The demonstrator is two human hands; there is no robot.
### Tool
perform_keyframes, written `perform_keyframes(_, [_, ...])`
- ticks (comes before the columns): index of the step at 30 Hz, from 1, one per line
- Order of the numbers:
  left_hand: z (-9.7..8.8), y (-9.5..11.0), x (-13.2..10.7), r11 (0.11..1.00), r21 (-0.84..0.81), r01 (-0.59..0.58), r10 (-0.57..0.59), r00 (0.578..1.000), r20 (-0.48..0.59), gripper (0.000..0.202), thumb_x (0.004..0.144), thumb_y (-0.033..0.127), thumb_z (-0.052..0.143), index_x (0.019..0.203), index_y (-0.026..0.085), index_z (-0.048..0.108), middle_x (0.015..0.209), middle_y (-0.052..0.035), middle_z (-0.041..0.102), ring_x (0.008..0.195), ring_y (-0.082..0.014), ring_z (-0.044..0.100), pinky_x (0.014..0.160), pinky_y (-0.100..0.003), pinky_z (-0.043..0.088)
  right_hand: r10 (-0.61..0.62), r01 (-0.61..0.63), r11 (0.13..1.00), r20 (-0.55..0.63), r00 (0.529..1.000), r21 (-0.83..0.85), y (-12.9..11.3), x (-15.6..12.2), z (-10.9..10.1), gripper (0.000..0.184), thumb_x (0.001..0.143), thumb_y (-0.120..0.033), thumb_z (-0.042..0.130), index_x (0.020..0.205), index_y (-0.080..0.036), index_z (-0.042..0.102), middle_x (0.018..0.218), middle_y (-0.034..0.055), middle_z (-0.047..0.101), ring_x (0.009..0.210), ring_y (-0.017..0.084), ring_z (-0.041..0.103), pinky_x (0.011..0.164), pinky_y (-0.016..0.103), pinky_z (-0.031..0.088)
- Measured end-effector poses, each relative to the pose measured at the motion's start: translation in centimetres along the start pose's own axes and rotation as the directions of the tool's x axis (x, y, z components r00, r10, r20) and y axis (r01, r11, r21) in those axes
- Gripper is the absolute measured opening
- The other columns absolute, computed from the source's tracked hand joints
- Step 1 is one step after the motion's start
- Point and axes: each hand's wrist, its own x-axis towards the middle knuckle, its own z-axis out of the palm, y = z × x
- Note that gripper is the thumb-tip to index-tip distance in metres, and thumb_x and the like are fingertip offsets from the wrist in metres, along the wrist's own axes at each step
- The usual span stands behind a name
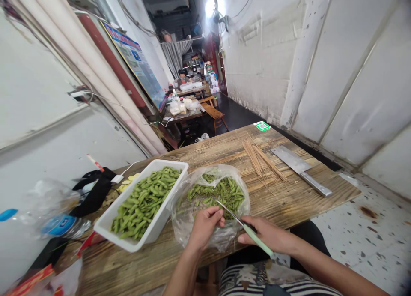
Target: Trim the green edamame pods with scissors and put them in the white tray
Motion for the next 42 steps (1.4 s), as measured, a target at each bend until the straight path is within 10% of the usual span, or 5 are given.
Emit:
perform_keyframes(14, [-4.0, 2.5, -1.2, 0.87, 0.488, -0.077, 0.135, 0.987, -0.085, 0.034, 0.077, 0.046, 0.05, 0.065, 0.016, 0.061, 0.048, 0.0, 0.056, 0.044, -0.0137, 0.049, 0.047, -0.024, 0.037, 0.0, -0.011, 0.99, -0.076, 0.997, -0.144, 1.9, 0.8, 0.7, 0.026, 0.075, -0.042, 0.061, 0.071, -0.016, 0.062, 0.062, -0.0015, 0.056, 0.06, 0.014, 0.05, 0.052, 0.019, 0.031])
perform_keyframes(19, [-12.2, 7.8, 0.1, 0.425, 0.897, 0.125, 0.656, 0.64, -0.4, 0.034, 0.082, 0.031, 0.042, 0.099, 0.015, 0.066, 0.097, -0.0136, 0.067, 0.091, -0.0281, 0.059, 0.08, -0.038, 0.043, -0.006, -0.004, 0.992, -0.079, 0.997, -0.13, 2.1, 0.9, 0.5, 0.028, 0.076, -0.043, 0.06, 0.072, -0.015, 0.061, 0.062, -0.0017, 0.053, 0.059, 0.013, 0.047, 0.054, 0.019, 0.033])
perform_keyframes(23, [-13.9, 9.3, 1.1, 0.243, 0.946, 0.214, 0.749, 0.579, -0.323, 0.042, 0.079, 0.029, 0.047, 0.114, 0.008, 0.058, 0.11, -0.0203, 0.06, 0.102, -0.0327, 0.053, 0.088, -0.043, 0.039, 0.016, -0.03, 0.992, -0.111, 0.994, -0.125, 1.8, 0.7, 0.5, 0.028, 0.076, -0.043, 0.059, 0.073, -0.015, 0.06, 0.06, -0.0012, 0.053, 0.057, 0.013, 0.048, 0.052, 0.02, 0.033])
perform_keyframes(30, [-4.9, 2.0, 3.2, 0.371, 0.923, -0.101, 0.293, 0.956, -0.013, 0.02, 0.08, 0.025, 0.052, 0.075, 0.018, 0.07, 0.08, -0.0084, 0.069, 0.077, -0.0197, 0.06, 0.073, -0.028, 0.041, 0.086, -0.085, 0.996, -0.079, 0.993, 0.018, 0.7, 0.4, 0.3, 0.027, 0.078, -0.042, 0.058, 0.075, -0.015, 0.057, 0.053, -0.0042, 0.047, 0.043, 0.008, 0.044, 0.041, 0.018, 0.031])
perform_keyframes(42, [-3.0, 0.4, 3.6, 0.881, 0.453, -0.132, 0.2, 0.974, -0.105, 0.021, 0.07, 0.029, 0.062, 0.083, 0.013, 0.067, 0.075, -0.0053, 0.068, 0.067, -0.0157, 0.06, 0.059, -0.023, 0.042, 0.099, -0.111, 0.969, 0.061, 0.993, 0.221, 1.3, -0.1, 0.6, 0.047, 0.082, -0.057, 0.049, 0.101, -0.015, 0.052, 0.051, -0.0066, 0.045, 0.039, 0.008, 0.045, 0.035, 0.016, 0.037])
